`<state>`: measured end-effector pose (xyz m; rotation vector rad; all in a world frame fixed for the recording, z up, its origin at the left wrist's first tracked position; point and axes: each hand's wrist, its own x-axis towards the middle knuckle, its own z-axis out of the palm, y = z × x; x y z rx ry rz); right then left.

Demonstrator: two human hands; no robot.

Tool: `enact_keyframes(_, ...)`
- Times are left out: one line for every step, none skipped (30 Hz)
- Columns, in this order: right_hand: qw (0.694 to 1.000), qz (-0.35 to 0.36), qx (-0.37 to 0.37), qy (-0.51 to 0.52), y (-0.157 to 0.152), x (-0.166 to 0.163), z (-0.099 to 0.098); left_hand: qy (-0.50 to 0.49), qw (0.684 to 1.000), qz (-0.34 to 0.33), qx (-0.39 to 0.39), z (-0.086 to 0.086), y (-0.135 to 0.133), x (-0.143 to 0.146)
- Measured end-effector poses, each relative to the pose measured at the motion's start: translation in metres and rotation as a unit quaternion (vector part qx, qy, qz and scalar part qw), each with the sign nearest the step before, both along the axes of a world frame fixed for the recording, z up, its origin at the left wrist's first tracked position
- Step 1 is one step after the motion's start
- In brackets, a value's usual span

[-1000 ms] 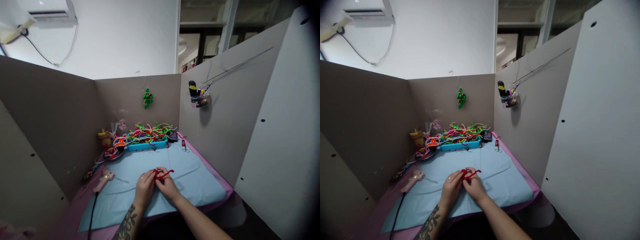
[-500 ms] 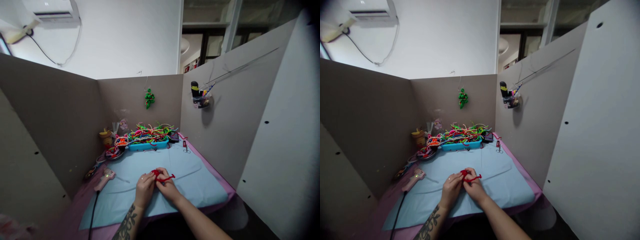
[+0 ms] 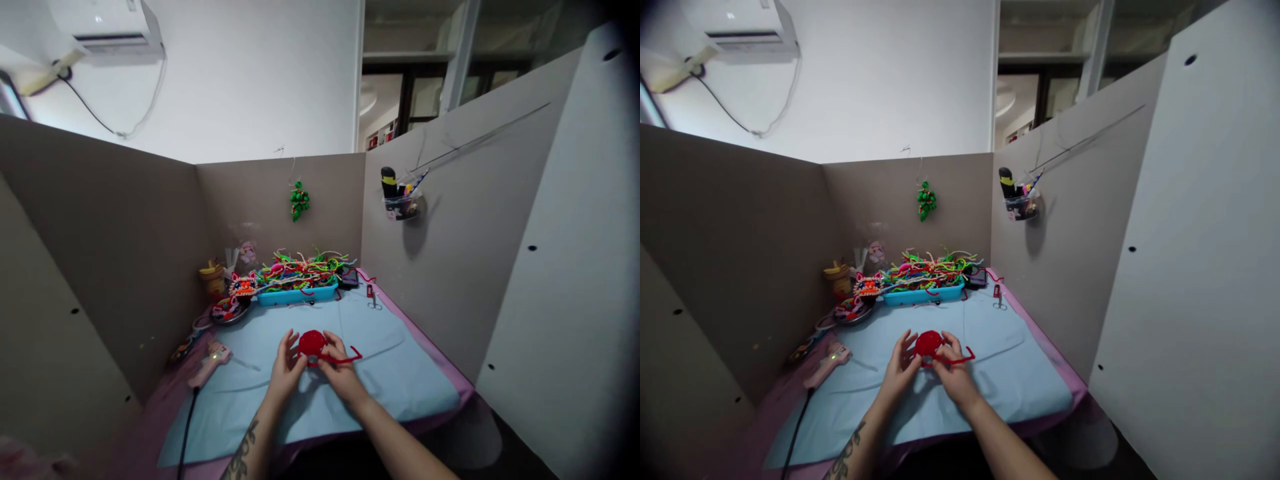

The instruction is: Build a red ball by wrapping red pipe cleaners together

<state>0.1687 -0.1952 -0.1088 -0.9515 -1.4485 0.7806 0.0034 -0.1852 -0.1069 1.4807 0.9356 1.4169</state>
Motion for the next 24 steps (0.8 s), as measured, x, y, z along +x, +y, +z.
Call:
enact_keyframes(1.0, 0.004, 0.0, -0.001, -0.001, 0.0, 0.0, -0.007, 1.0, -0.018, 0.002, 0.001, 0.0, 0.0)
enact_keyframes(1.0, 0.008, -0.001, -0.003, -0.001, 0.001, 0.001, -0.001, 1.0, -0.026, 0.01, 0.001, -0.001, 0.0)
enact_keyframes(1.0, 0.013, -0.001, -0.006, -0.002, 0.001, 0.002, 0.015, 0.999, -0.024, 0.021, 0.002, -0.002, 0.0)
enact_keyframes(1.0, 0.02, -0.001, -0.012, -0.003, 0.001, 0.002, 0.032, 0.999, -0.018, 0.032, 0.003, -0.003, 0.0)
enact_keyframes(0.999, 0.029, -0.001, -0.021, -0.004, 0.001, 0.003, 0.047, 0.998, -0.014, 0.038, 0.004, -0.005, 0.0)
enact_keyframes(0.999, 0.039, 0.0, -0.033, -0.006, 0.001, 0.004, 0.056, 0.998, -0.015, 0.04, 0.005, -0.006, 0.001)
enact_keyframes(0.998, 0.048, 0.003, -0.046, -0.007, 0.001, 0.006, 0.057, 0.997, -0.023, 0.039, 0.005, -0.006, 0.001)
enact_keyframes(0.997, 0.056, 0.007, -0.061, -0.009, 0.001, 0.007, 0.051, 0.997, -0.036, 0.036, 0.006, -0.007, 0.001)
enact_keyframes(0.995, 0.06, 0.012, -0.075, -0.011, 0.0, 0.009, 0.042, 0.997, -0.05, 0.032, 0.007, -0.007, 0.001)
enact_keyframes(0.994, 0.058, 0.019, -0.087, -0.013, 0.0, 0.01, 0.034, 0.997, -0.06, 0.027, 0.008, -0.007, 0.001)
enact_keyframes(0.994, 0.052, 0.028, -0.097, -0.014, 0.0, 0.011, 0.027, 0.997, -0.065, 0.021, 0.008, -0.007, 0.0)
enact_keyframes(0.993, 0.043, 0.038, -0.102, -0.016, 0.0, 0.013, 0.023, 0.998, -0.065, 0.015, 0.009, -0.007, 0.0)
enact_keyframes(0.993, 0.032, 0.051, -0.103, -0.017, 0.0, 0.014, 0.022, 0.998, -0.059, 0.009, 0.01, -0.007, -0.001)
enact_keyframes(0.993, 0.022, 0.067, -0.099, -0.018, 0.0, 0.014, 0.026, 0.998, -0.05, 0.007, 0.01, -0.006, -0.002)
enact_keyframes(0.992, 0.016, 0.084, -0.09, -0.018, 0.001, 0.014, 0.032, 0.999, -0.038, 0.009, 0.01, -0.005, -0.003)
enact_keyframes(0.992, 0.016, 0.101, -0.078, -0.019, 0.001, 0.014, 0.04, 0.999, -0.026, 0.017, 0.009, -0.004, -0.004)
enact_keyframes(0.991, 0.019, 0.113, -0.065, -0.02, 0.002, 0.014, 0.052, 0.998, -0.014, 0.029, 0.008, -0.004, -0.005)
enact_keyframes(0.991, 0.025, 0.118, -0.052, -0.02, 0.002, 0.014, 0.066, 0.997, -0.003, 0.045, 0.008, -0.003, -0.006)
enact_keyframes(0.992, 0.031, 0.114, -0.038, -0.02, 0.003, 0.013, 0.081, 0.995, 0.008, 0.064, 0.007, -0.002, -0.006)
enact_keyframes(0.994, 0.035, 0.101, -0.025, -0.02, 0.003, 0.013, 0.097, 0.992, 0.017, 0.082, 0.007, -0.002, -0.007)
enact_keyframes(0.996, 0.037, 0.079, -0.013, -0.019, 0.003, 0.013, 0.113, 0.989, 0.023, 0.098, 0.008, -0.002, -0.007)
enact_keyframes(0.998, 0.036, 0.054, 0.001, -0.018, 0.004, 0.013, 0.126, 0.986, 0.025, 0.11, 0.008, -0.002, -0.007)
enact_keyframes(0.999, 0.031, 0.028, 0.017, -0.016, 0.004, 0.013, 0.138, 0.983, 0.023, 0.12, 0.009, -0.002, -0.006)
enact_keyframes(0.999, 0.025, 0.004, 0.034, -0.014, 0.005, 0.014, 0.145, 0.981, 0.016, 0.127, 0.011, -0.003, -0.006)
